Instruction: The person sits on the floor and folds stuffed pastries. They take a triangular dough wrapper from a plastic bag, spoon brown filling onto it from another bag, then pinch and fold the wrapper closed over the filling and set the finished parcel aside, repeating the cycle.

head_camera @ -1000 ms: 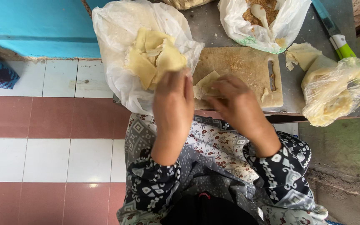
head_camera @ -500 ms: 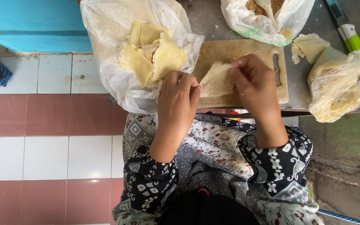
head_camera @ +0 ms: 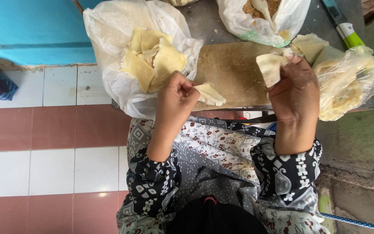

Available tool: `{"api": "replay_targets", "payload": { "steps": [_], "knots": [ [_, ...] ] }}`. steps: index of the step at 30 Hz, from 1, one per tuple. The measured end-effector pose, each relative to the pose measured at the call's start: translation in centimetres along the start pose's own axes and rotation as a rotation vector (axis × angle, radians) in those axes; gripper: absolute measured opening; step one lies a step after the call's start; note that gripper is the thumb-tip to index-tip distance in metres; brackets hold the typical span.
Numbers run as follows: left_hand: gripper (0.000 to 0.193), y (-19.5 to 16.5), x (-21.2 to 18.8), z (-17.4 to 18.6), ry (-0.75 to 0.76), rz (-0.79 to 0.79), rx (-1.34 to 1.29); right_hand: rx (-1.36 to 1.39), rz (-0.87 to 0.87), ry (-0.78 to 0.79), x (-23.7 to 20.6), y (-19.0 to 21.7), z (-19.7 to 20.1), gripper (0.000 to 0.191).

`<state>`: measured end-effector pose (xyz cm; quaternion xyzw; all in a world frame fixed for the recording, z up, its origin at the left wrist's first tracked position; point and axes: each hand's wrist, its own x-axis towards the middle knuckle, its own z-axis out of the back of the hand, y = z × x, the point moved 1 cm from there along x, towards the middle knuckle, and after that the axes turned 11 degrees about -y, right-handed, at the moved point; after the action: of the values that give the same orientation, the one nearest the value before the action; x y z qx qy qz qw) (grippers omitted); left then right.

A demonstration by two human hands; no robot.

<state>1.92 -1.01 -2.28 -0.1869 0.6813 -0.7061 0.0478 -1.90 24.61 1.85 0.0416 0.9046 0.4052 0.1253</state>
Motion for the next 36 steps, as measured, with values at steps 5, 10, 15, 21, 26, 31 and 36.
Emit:
{"api": "replay_targets", "payload": {
  "steps": [5,10,15,21,26,31,36],
  "knots": [
    [0.024,-1.9,0.5,-1.1,-0.015,-0.031,0.044,-0.011,0.049,-0.002,-0.5,3.2,2.1,0.014],
    [0.021,-3.9,0.3,-4.6,0.135,0.065,-0.093,-0.432,0.672,-0.115,0.9,5.6,2.7,0.020],
    [0.029,-3.3,0.8,-4.9,0.084,-0.073,0.198,-1.482,1.527,0.046,3.8,4.6,1.7,0.032],
    [0.032,-1.6,-0.2,-3.4,-0.035,-0.191,0.573,-1.613,1.226,0.142,4.6,2.0,4.0,0.021],
    [0.027,-1.3,-0.2,-3.2,-0.065,-0.269,0.700,-1.256,0.996,-0.081,7.0,5.2,5.0,0.015],
    [0.012,-1.4,-0.2,-3.2,-0.047,-0.243,0.751,-1.545,1.374,0.241,8.6,6.3,2.7,0.031],
    [0.010,-1.8,0.0,-3.3,-0.066,-0.194,0.563,-1.593,1.258,0.436,6.3,6.2,1.4,0.041]
  ]
}}
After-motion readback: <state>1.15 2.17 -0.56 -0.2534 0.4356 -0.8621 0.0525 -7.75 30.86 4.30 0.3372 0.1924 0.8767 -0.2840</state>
